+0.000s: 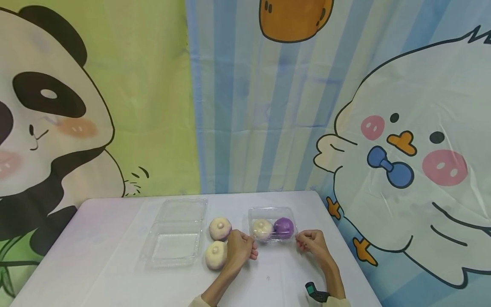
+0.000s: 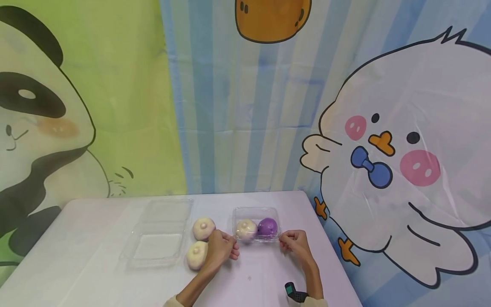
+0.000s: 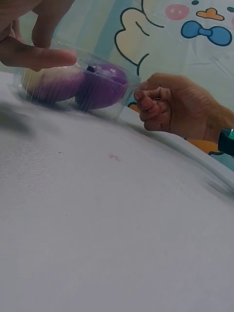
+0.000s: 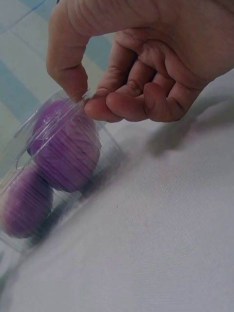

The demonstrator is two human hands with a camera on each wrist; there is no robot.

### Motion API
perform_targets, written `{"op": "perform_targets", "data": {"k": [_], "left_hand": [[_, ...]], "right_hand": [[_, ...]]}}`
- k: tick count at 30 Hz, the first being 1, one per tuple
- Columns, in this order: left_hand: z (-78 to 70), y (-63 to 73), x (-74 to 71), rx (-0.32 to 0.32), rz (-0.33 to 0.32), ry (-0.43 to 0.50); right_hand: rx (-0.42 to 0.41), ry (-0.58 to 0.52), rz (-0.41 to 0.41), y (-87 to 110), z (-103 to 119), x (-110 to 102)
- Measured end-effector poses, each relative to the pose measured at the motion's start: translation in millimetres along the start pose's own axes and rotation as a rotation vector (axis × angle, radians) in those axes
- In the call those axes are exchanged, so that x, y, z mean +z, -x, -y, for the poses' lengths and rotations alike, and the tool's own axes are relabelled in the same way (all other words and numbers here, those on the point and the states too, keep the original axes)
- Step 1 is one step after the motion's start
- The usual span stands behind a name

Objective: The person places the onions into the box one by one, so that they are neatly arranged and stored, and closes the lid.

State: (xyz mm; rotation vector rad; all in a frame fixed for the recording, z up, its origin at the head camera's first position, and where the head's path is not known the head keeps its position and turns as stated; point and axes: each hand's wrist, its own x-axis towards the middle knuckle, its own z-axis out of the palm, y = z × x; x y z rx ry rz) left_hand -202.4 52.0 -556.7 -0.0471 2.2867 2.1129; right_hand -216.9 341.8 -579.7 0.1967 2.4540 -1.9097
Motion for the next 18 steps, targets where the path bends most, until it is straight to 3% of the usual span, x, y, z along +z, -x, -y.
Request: {"op": "perform_targets", "data": {"k": [8, 18], "left_hand": [[-9.1, 3.5, -4.4, 0.017, -0.007, -0.032], [-28.1, 17.2, -27.5, 0.076, -0.036, -0.111]], "right_hand": [[0.007, 0.014, -0.028, -1.8, -0.9, -1.2], [0.010, 0.030, -0.021, 0.1, 2.0, 0.6]]}}
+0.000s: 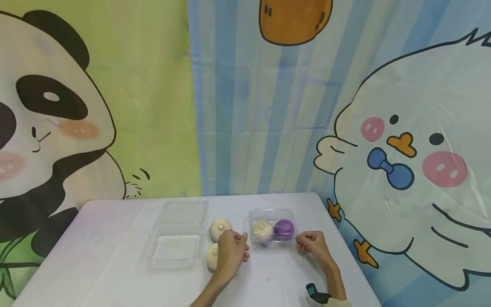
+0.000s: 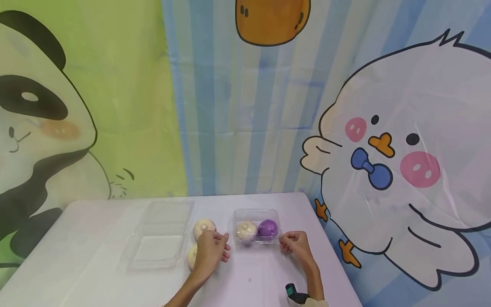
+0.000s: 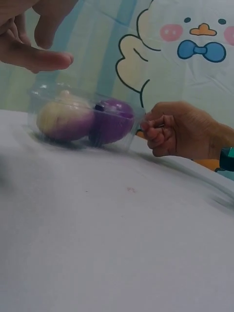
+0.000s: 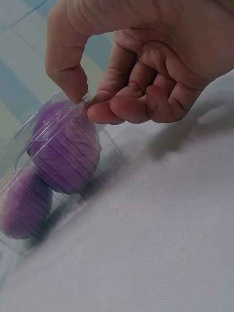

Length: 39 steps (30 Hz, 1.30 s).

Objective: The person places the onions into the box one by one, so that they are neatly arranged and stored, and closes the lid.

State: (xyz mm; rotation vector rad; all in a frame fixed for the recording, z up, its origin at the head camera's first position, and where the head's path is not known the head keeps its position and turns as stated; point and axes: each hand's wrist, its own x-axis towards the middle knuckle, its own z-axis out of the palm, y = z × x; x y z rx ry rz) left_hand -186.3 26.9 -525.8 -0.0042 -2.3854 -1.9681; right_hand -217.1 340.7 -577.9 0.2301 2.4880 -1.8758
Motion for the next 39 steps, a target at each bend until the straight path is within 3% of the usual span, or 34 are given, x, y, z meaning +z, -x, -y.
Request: {"op": "perform_targets", "data": {"k": [5, 12, 19, 27, 39], "left_hand": [[-7.8, 3.9, -19.8, 0.057, -0.065, -0.040], [-8.9, 5.6, -57.1, 0.102, -0.214, -0.141], [-3.3, 7.1, -103.2, 0.091, -0.318, -0.270], [9.5, 2.7, -149.8, 0.160, -0.551, -0.462], [34.5, 11.6, -211.3, 0.026, -0.647, -0.573]], "right_hand": [[-0.010, 0.005, 0.001, -0.2, -1.4, 1.2], [-0.017, 0.004, -0.010, -2.5, -2.6, 0.8], [-0.012, -0.002, -0.003, -3.5, -4.1, 0.7], [-0.018, 0.028, -0.023, -1.1, -3.4, -0.2], [0.008, 0.021, -0.035, -1.3, -1.5, 0.3]]}}
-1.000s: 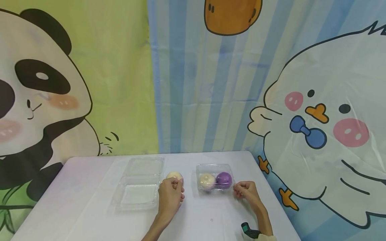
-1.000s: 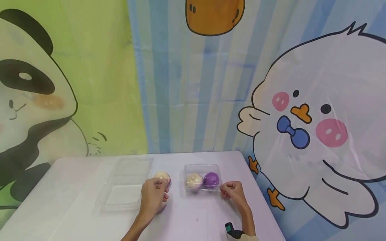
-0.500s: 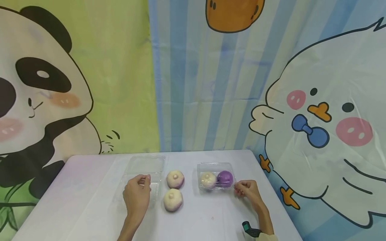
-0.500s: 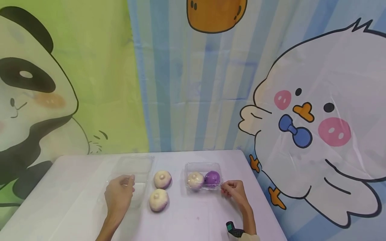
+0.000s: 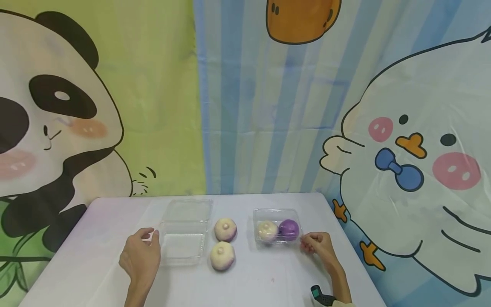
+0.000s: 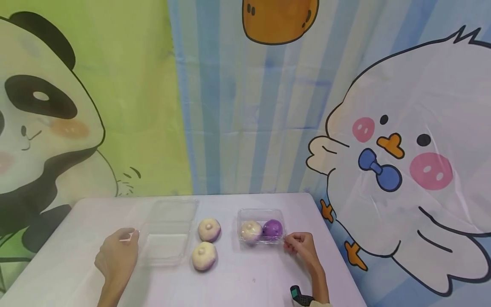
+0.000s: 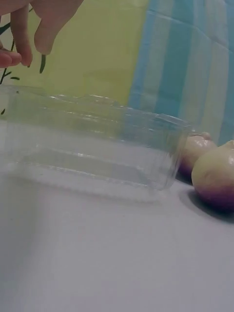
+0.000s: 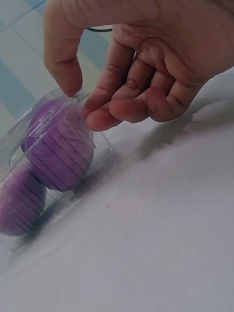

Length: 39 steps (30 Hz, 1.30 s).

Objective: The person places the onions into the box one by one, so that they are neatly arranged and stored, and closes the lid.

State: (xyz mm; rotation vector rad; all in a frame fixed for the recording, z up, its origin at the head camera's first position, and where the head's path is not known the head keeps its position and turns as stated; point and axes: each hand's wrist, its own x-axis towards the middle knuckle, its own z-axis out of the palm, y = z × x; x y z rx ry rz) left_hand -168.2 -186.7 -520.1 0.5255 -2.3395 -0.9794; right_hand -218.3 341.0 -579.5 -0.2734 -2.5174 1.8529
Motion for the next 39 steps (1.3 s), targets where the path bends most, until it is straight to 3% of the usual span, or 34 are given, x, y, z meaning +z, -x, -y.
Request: {"op": "perform_targets", "data": {"k": [6, 13, 22, 32, 39], "left_hand": [[22.1, -3.5, -6.3, -0.070, 0.076, -0.033], [29.6, -1.9, -3.6, -0.148, 0.170, -0.040], [34.2, -0.5, 1.6, -0.196, 0.165, -0.046], [41.3, 0.0, 1.0, -0.211, 0.175, 0.018], [41.8, 0.9, 0.5, -0.247, 0.178, 0.025]], "right_hand": [[-0.013, 0.009, -0.029, 1.1, -0.3, -2.2], [-0.008, 0.034, -0.065, 2.3, -1.3, -5.2], [-0.067, 0.044, -0.150, 5.0, -3.7, -14.6], [-0.214, 0.069, -0.257, 6.7, 0.7, -18.0], [-0.314, 0.051, -0.294, 7.1, 16.3, -13.5]]}}
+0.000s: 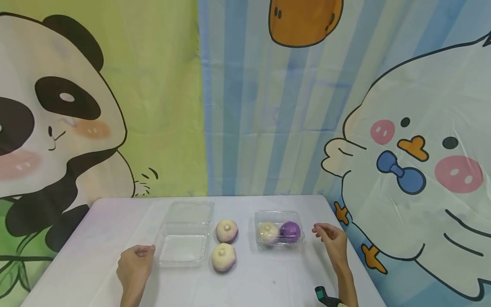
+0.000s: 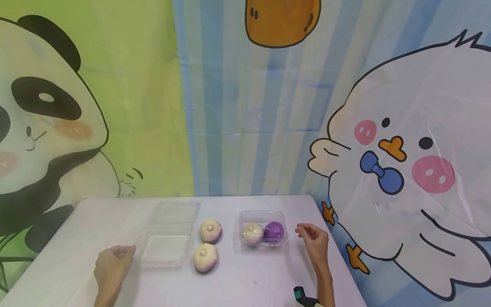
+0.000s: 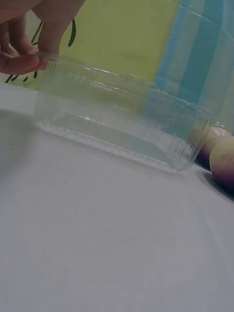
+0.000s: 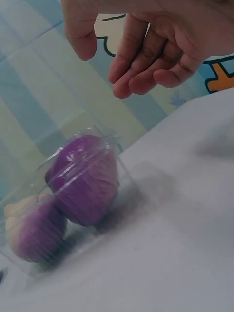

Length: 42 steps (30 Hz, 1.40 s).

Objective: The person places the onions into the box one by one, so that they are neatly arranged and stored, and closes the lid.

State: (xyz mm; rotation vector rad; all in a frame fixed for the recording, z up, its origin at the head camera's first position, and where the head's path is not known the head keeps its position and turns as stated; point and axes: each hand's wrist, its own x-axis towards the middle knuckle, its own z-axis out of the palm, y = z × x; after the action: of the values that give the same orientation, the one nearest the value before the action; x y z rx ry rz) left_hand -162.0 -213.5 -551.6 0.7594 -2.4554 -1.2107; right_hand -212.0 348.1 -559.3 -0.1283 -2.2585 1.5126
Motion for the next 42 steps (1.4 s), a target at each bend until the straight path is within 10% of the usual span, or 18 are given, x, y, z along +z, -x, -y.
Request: {"op": "perform_targets", "data": {"k": [42], "left_hand": [[0.5, 0.9, 2.1, -0.062, 0.014, -0.004]], "right_hand": [[-0.245, -0.146, 0.168, 13.6, 45.9, 46.8]]}}
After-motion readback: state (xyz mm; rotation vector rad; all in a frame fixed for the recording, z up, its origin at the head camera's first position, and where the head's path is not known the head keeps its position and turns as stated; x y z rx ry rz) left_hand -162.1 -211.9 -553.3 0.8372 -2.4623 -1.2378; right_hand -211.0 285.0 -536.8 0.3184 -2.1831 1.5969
